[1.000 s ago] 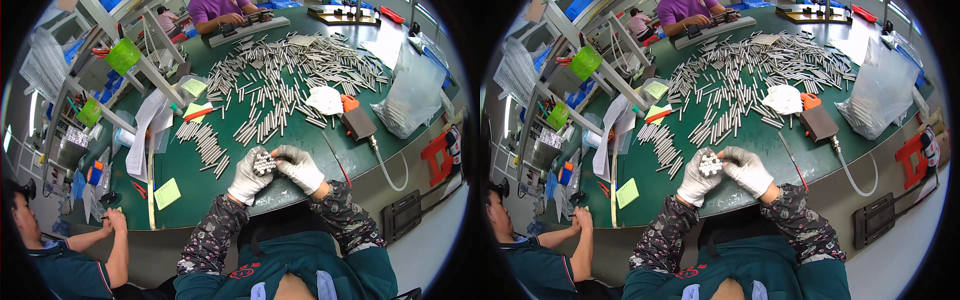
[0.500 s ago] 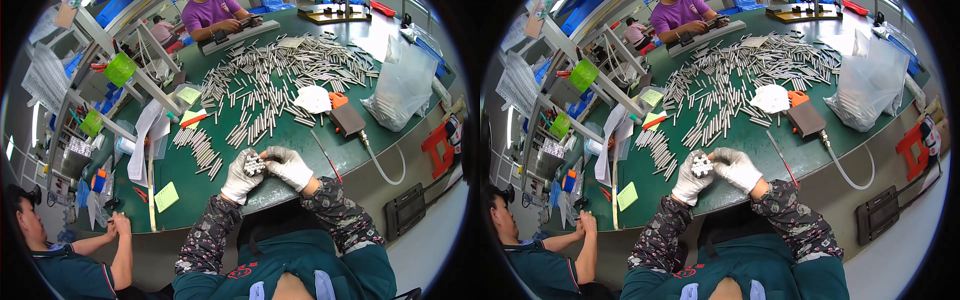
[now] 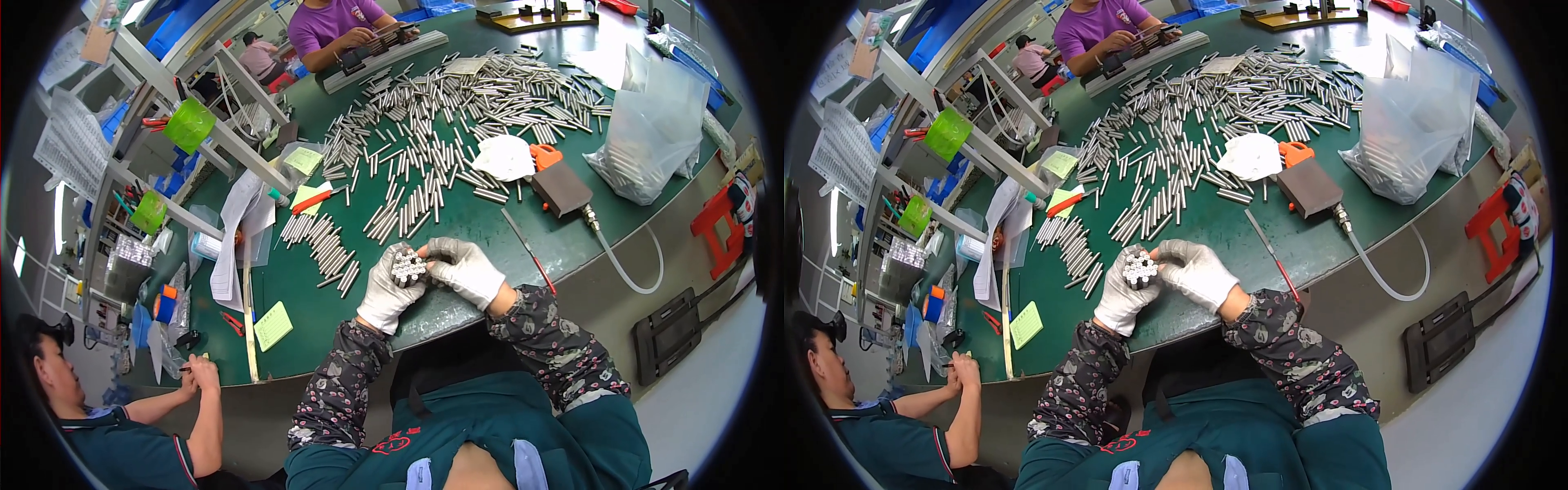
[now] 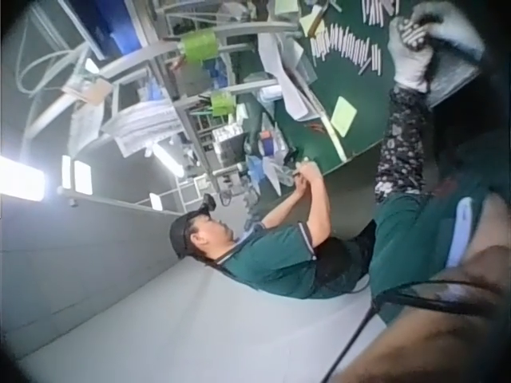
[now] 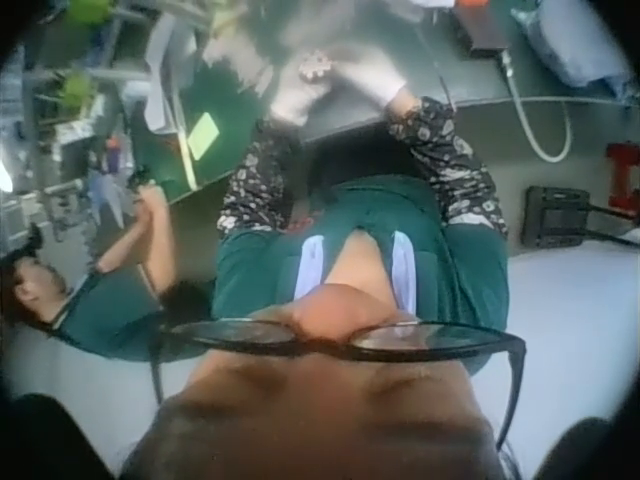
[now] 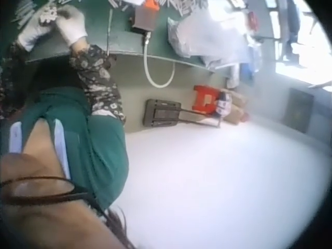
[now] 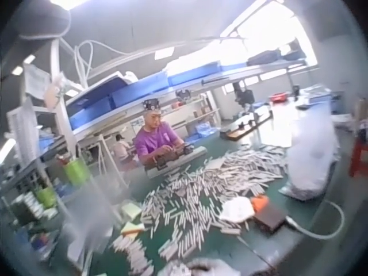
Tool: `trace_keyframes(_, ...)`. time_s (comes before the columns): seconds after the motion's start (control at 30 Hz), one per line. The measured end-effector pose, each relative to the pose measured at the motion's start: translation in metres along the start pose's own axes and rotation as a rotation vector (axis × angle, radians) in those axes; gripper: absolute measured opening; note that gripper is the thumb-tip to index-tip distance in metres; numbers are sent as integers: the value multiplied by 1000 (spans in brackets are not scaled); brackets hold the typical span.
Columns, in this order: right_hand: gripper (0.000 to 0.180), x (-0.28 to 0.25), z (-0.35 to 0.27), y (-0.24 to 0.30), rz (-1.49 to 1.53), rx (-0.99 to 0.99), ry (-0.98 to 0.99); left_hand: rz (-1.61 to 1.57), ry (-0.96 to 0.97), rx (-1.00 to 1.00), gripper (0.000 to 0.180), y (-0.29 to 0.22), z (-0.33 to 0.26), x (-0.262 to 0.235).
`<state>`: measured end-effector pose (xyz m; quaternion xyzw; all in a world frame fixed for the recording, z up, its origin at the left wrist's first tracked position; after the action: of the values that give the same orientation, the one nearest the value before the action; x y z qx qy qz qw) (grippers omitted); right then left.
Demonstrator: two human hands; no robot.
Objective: The recorder is sorting small metal rods and inserting them into a circular assembly fixture at a manufacturing workstation.
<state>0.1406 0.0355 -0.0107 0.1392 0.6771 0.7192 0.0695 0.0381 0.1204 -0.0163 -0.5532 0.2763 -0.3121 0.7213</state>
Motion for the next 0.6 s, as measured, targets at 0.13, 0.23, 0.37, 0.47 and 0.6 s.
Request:
trace_keyframes(0.13,28,0,0,1,-24,52,8,-26,17,-29,51,-2,0,2)
trace_keyframes(0.23,28,0,1,-2,-2,58,21,-27,18,-43,51,-1,1,1)
trace_keyframes(0.37,28,0,2,-4,2,32,20,-78,14,-50,51,-6,0,4)
trace_keyframes(0.47,28,0,1,-3,2,31,24,-95,10,-67,51,-3,0,4)
trace_keyframes(0.6,28,1,0,-2,19,47,34,-105,3,-44,50,1,-1,1)
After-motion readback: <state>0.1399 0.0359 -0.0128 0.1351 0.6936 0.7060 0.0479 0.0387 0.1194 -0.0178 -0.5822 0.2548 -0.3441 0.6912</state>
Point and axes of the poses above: each hand's wrist, its own z-axis towards the middle knuckle, its own x-axis out of the palm, y = z × x, the point moved 7 cm from there along z, towards the middle knuckle, and after that the axes turned 9 degrees about -z, right-handed, at the moved point
